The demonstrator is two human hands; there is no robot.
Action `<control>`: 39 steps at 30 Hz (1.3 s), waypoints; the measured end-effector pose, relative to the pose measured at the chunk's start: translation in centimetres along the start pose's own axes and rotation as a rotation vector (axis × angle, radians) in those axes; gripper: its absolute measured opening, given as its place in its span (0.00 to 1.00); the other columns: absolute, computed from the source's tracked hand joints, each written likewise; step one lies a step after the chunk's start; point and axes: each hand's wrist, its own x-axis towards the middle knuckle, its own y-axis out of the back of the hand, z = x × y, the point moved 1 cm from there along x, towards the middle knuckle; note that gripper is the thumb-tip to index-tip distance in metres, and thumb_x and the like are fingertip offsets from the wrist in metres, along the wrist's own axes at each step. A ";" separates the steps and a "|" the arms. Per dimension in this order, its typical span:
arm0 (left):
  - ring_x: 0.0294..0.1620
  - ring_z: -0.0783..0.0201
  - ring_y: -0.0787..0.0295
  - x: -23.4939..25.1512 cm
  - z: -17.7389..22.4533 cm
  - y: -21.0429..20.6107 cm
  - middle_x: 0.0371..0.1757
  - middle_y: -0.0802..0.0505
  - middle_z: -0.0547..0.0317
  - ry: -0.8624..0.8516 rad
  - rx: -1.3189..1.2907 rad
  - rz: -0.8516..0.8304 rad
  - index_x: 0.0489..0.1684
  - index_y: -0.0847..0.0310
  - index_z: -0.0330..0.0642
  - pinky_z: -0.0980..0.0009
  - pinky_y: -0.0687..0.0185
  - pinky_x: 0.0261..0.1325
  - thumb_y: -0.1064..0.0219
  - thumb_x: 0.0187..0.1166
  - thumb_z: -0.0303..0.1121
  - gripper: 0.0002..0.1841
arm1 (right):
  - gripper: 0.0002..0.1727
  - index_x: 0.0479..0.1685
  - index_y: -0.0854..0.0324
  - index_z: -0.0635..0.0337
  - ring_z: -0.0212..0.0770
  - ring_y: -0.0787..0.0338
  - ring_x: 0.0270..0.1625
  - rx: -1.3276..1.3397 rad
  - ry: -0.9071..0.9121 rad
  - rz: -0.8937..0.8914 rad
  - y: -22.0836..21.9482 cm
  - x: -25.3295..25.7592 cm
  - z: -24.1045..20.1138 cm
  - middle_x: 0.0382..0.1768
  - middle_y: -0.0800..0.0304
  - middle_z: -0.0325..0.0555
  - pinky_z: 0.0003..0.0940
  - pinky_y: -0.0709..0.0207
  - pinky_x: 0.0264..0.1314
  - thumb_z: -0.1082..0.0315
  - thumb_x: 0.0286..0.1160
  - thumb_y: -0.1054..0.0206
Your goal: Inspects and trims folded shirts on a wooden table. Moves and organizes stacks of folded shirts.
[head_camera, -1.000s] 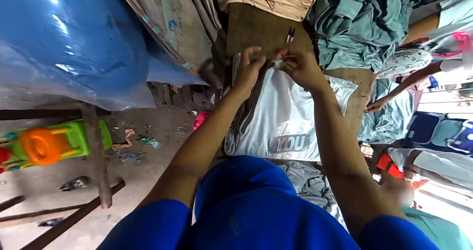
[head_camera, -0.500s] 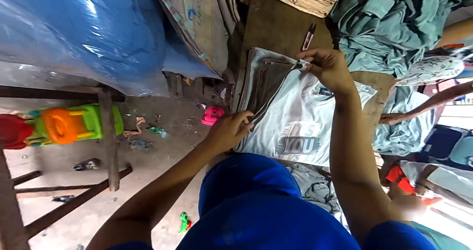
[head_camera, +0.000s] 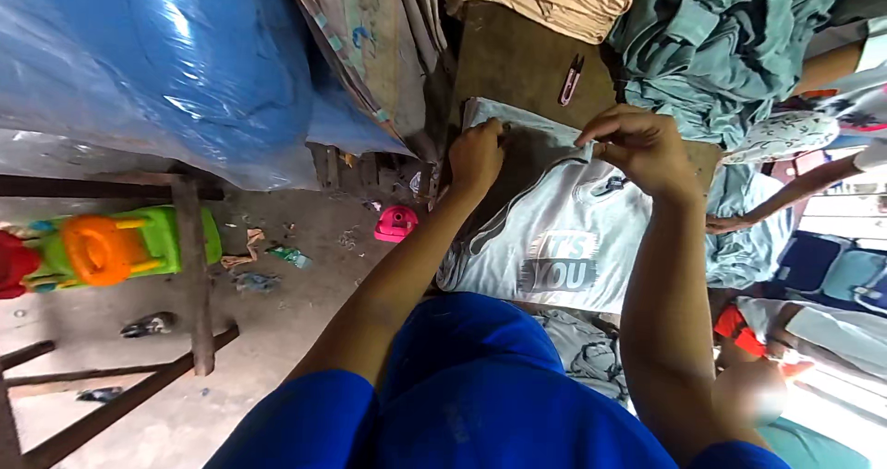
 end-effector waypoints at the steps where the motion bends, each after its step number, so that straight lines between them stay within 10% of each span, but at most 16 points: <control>1: 0.60 0.42 0.10 -0.3 0.1 0.3 0.54 0.06 0.42 0.021 -0.037 -0.009 0.54 0.12 0.38 0.42 0.19 0.61 0.34 0.84 0.45 0.18 | 0.09 0.45 0.09 0.62 0.26 0.13 0.53 0.022 0.006 0.004 0.3 -0.6 -0.5 0.51 0.10 0.38 0.25 0.17 0.59 0.78 0.70 0.32; 8: 0.73 0.36 0.23 2.1 -1.1 -3.0 0.71 0.14 0.42 -0.501 -0.032 0.176 0.64 0.10 0.51 0.41 0.29 0.71 0.36 0.78 0.20 0.20 | 0.08 0.44 0.09 0.60 0.24 0.12 0.53 0.057 0.018 0.038 0.7 -2.3 -1.5 0.51 0.10 0.34 0.24 0.16 0.60 0.78 0.70 0.30; 11: 0.64 0.46 0.14 4.5 -1.6 -3.3 0.58 0.06 0.52 -0.596 -0.045 0.181 0.50 0.04 0.50 0.42 0.32 0.73 0.33 0.83 0.38 0.11 | 0.08 0.45 0.09 0.61 0.25 0.12 0.53 0.047 0.036 0.040 0.3 -2.2 -1.2 0.51 0.10 0.34 0.25 0.16 0.60 0.75 0.71 0.30; 18: 0.59 0.53 0.08 5.2 -4.5 4.1 0.56 0.05 0.45 -0.068 -0.368 0.367 0.62 0.13 0.34 0.55 0.17 0.68 0.41 0.87 0.35 0.17 | 0.10 0.45 0.08 0.57 0.24 0.12 0.55 0.105 0.021 0.078 0.7 -3.2 -1.0 0.52 0.09 0.31 0.23 0.16 0.62 0.78 0.70 0.30; 22: 0.85 0.27 0.39 1.9 -4.8 5.1 0.85 0.34 0.23 0.047 -0.224 0.484 0.89 0.44 0.29 0.39 0.40 0.83 0.33 0.77 0.30 0.38 | 0.11 0.46 0.08 0.57 0.24 0.12 0.54 0.119 0.027 0.081 0.8 -3.3 -1.1 0.52 0.09 0.31 0.24 0.16 0.61 0.79 0.69 0.31; 25: 0.65 0.40 0.14 -0.1 -3.0 1.7 0.65 0.13 0.32 -0.112 -0.266 0.269 0.67 0.19 0.31 0.47 0.20 0.69 0.33 0.83 0.43 0.24 | 0.11 0.47 0.08 0.55 0.24 0.11 0.54 0.117 0.032 0.072 0.8 -3.3 -1.2 0.52 0.09 0.29 0.24 0.16 0.61 0.78 0.70 0.30; 32: 0.69 0.39 0.21 2.8 -1.0 -3.0 0.65 0.11 0.46 -0.530 -0.058 0.220 0.57 0.06 0.54 0.42 0.32 0.73 0.29 0.80 0.44 0.14 | 0.10 0.46 0.08 0.56 0.25 0.11 0.55 0.122 0.031 0.086 0.7 -4.1 -1.6 0.51 0.09 0.30 0.24 0.16 0.61 0.77 0.70 0.29; 35: 0.68 0.49 0.16 3.3 -1.1 -2.2 0.58 0.04 0.56 -0.408 -0.192 0.134 0.50 0.04 0.49 0.41 0.36 0.74 0.33 0.84 0.42 0.13 | 0.10 0.46 0.08 0.55 0.24 0.11 0.55 0.105 0.028 0.100 0.6 -4.5 -1.8 0.51 0.09 0.28 0.23 0.16 0.61 0.76 0.70 0.28; 39: 0.57 0.57 0.08 3.8 -2.1 0.6 0.52 0.05 0.46 -0.154 -0.531 0.075 0.53 0.10 0.33 0.57 0.18 0.68 0.33 0.83 0.35 0.14 | 0.10 0.46 0.08 0.54 0.23 0.11 0.55 0.113 0.048 0.118 0.8 -5.3 -1.7 0.52 0.09 0.27 0.23 0.16 0.61 0.76 0.71 0.28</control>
